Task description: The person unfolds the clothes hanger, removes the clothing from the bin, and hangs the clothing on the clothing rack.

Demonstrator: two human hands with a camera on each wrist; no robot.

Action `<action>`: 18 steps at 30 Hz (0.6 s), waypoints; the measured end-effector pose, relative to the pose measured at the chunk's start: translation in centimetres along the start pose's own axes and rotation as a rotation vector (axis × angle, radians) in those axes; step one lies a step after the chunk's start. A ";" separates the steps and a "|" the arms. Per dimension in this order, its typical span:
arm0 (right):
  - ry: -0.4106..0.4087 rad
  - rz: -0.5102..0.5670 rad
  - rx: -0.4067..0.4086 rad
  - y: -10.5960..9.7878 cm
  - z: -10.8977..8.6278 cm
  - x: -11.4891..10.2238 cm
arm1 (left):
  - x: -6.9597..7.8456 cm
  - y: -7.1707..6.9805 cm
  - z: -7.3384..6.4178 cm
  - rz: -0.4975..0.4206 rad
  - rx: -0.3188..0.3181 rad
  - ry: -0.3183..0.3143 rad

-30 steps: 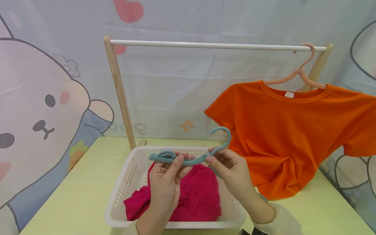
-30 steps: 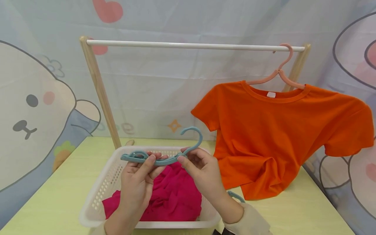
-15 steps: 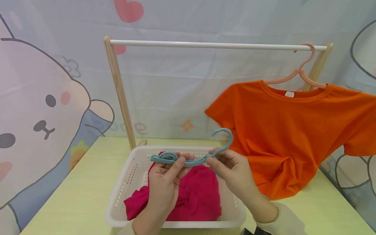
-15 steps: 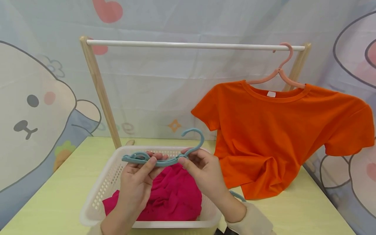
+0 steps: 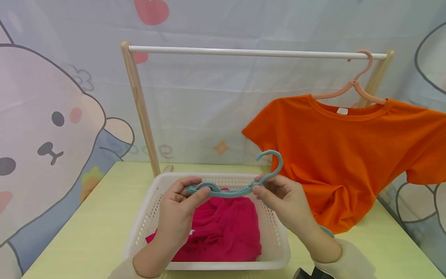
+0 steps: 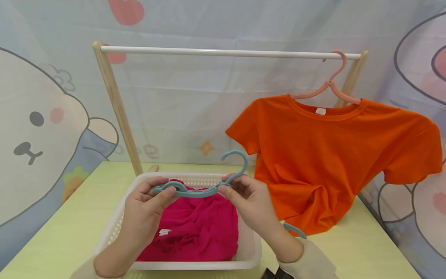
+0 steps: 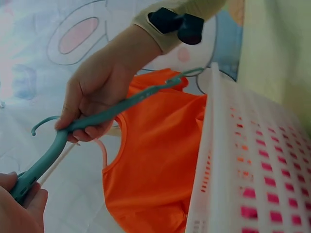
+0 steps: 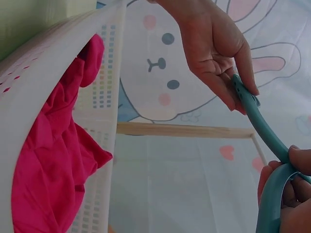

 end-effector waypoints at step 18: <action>0.052 -0.077 -0.137 0.5 -0.7 0.7 | 1.0 -0.1 0.6 0.642 -0.263 -0.208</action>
Point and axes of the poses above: each hand's wrist, its own z-axis towards the middle knuckle, its own y-axis out of the palm, x = y × z, the point moved 6 cm from there along z, towards the middle knuckle, and after that the axes turned 15 degrees about -z, right-handed, at the moved point
